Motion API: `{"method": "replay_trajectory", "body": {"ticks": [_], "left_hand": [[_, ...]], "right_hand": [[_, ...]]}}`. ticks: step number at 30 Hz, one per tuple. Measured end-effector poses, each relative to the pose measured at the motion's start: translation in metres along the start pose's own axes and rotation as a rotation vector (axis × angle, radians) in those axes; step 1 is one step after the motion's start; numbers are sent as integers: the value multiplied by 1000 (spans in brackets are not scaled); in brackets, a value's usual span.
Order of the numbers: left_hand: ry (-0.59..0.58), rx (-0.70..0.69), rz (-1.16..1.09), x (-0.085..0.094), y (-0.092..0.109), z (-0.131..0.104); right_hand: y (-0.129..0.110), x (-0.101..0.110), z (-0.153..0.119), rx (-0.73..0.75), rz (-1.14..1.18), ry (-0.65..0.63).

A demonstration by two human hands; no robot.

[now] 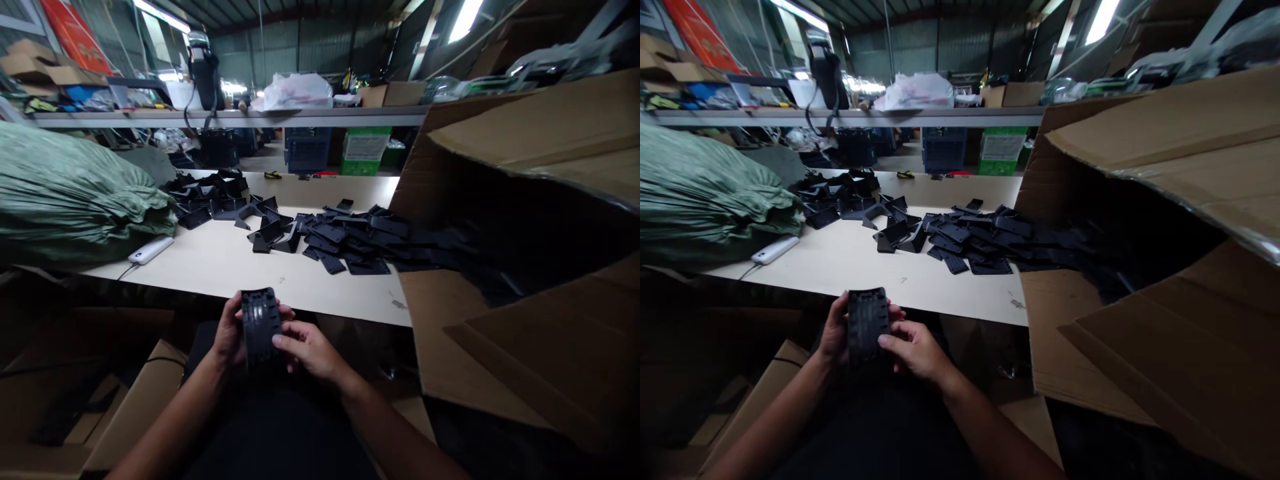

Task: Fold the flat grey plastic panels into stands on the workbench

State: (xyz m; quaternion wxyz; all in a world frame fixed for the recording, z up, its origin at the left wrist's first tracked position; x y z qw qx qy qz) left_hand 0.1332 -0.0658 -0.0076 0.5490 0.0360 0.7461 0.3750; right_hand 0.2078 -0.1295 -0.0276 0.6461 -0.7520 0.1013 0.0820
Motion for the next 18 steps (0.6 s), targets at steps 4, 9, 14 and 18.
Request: {"method": "replay_trajectory", "body": {"ticks": [4, 9, 14, 18], "left_hand": [[120, -158, -69, 23, 35, -15], [226, -239, -46, 36, 53, -34], [235, -144, 34, 30, 35, -36], [249, -49, 134, 17, 15, -30]], "right_hand": [[-19, 23, 6, 115, -184, 110], [-51, 69, 13, 228, -321, 249], [-56, 102, 12, 262, -373, 315], [-46, 118, 8, 260, -393, 347]]}}
Point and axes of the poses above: each hand's wrist, its own z-axis towards the middle knuckle, its own x-axis out of the back of the hand, y = z × x, the point moved 10 cm from there along z, towards the middle knuckle, and after that the axes turned 2 degrees about z, right-handed, at the moved point
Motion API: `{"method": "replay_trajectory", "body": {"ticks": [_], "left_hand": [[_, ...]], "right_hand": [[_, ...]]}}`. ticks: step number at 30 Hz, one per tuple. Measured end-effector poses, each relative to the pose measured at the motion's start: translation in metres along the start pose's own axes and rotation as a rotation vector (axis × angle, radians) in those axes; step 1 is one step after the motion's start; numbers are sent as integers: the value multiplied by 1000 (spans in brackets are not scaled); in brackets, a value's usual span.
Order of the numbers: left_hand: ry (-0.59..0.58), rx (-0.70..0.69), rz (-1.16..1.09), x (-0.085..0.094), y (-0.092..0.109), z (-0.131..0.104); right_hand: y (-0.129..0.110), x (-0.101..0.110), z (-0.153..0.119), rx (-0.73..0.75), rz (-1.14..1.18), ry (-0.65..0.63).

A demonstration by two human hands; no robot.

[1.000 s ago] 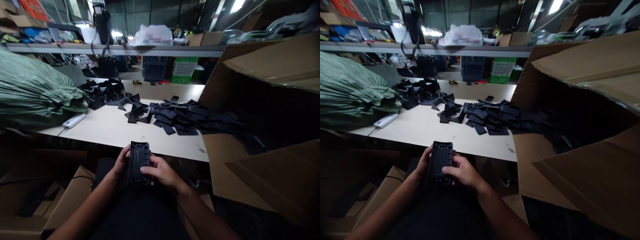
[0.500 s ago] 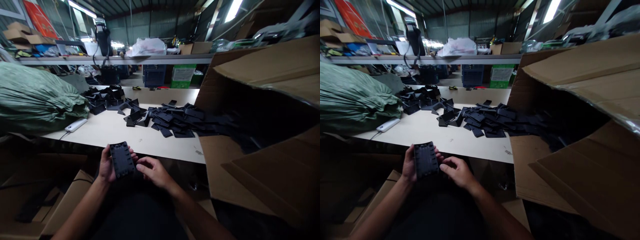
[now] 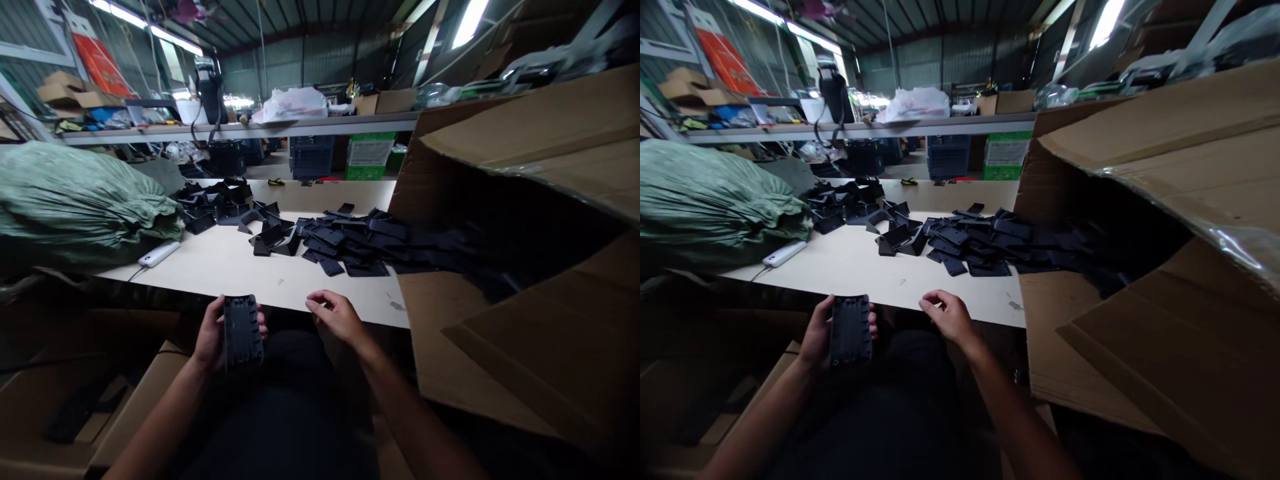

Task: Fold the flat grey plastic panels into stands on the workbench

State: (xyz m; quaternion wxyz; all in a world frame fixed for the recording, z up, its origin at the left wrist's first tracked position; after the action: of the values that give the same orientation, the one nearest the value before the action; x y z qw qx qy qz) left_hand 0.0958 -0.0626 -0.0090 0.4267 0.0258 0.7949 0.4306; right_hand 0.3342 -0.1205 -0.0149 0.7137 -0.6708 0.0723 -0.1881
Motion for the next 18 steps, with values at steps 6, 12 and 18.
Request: {"method": "replay_trajectory", "body": {"ticks": [6, 12, 18], "left_hand": [[-50, 152, 201, -32, -36, 9], [-133, 205, 303, -52, -47, 14], [-157, 172, 305, -43, -33, 20]], "right_hand": [[21, 21, -3, -24, 14, 45], [32, 26, 8, -62, 50, 52], [32, 0, 45, -117, 85, 9]]}}
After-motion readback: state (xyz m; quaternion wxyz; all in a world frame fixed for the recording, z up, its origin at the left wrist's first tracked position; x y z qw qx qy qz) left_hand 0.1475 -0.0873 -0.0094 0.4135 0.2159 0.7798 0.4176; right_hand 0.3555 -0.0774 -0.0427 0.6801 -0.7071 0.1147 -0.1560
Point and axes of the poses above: each hand's wrist, its own z-axis towards the middle knuckle, its own x-axis out of the back of the hand, y = z × x, the point moved 10 cm from there along z, towards the middle knuckle, and after that the axes turned 2 degrees about z, right-handed, at the moved point
